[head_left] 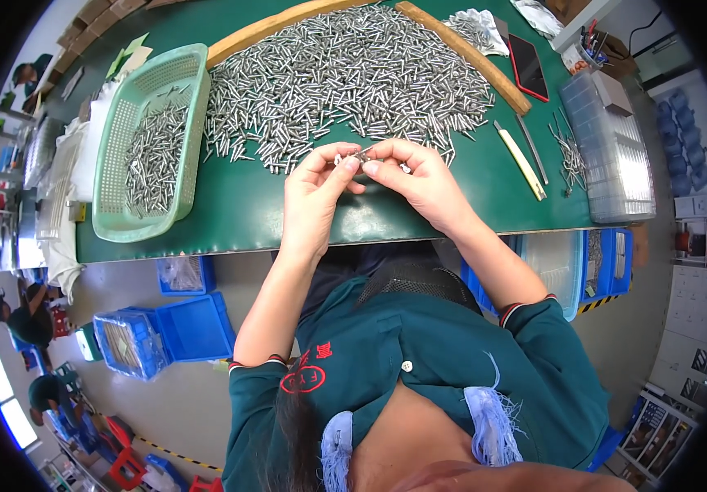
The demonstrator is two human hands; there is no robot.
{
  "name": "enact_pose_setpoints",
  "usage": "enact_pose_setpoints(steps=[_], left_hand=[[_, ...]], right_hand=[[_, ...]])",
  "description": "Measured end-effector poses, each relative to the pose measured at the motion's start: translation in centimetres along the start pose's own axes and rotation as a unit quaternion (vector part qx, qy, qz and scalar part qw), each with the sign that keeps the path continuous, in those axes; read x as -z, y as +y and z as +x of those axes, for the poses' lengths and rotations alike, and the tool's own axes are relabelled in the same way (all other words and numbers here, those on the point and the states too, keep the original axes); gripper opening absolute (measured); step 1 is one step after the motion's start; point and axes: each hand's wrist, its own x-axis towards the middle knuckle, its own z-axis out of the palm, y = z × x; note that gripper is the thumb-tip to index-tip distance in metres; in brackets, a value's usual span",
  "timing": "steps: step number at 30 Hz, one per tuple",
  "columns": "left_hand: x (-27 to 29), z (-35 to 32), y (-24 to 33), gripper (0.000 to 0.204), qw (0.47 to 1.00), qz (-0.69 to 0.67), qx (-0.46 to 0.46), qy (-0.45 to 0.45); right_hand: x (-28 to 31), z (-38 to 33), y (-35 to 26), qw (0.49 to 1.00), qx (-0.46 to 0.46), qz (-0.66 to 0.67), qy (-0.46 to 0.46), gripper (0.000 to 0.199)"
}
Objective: Inspecting and sorting a pile of small metal pins by hand at a workbench.
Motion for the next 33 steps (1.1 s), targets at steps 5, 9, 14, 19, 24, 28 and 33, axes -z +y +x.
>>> enact_pose_setpoints(steps=[5, 9, 14, 19, 24, 28, 33], left_hand=[[-0.2, 0.0, -0.2, 0.015, 1.0, 0.001, -0.005, 0.029], [0.7, 0.7, -0.4, 0.017, 0.998, -0.033, 0.01, 0.047], [1.0, 1.2, -0.2, 0.019, 0.986, -0.142, 0.069, 0.06], [1.8, 0.7, -1.2, 0.016, 0.999, -0.022, 0.021, 0.046], [0.8, 0.9, -1.2, 0.015, 0.998, 0.059, -0.002, 0.035], [1.2, 0.9, -1.2, 0.015, 0.998, 0.05, 0.006, 0.039], [1.4, 1.5, -1.2, 0.017, 0.997, -0.034, 0.02, 0.06]], right_hand=[[-0.2, -0.1, 0.5, 0.999, 0.009, 0.033, 0.008, 0.017], [-0.1, -0.1, -0.1, 0.998, -0.041, 0.042, 0.012, 0.017], [0.3, 0.3, -0.1, 0.998, -0.035, 0.038, 0.019, 0.018], [6.8, 5.8, -2.0, 0.956, 0.104, -0.221, 0.163, 0.019], [19.6, 12.5, -2.6, 0.79, 0.112, -0.482, 0.36, 0.03], [18.4, 12.9, -3.1, 0.896, 0.167, -0.288, 0.294, 0.028], [5.8, 5.8, -4.6, 0.996, -0.054, -0.037, 0.056, 0.024]])
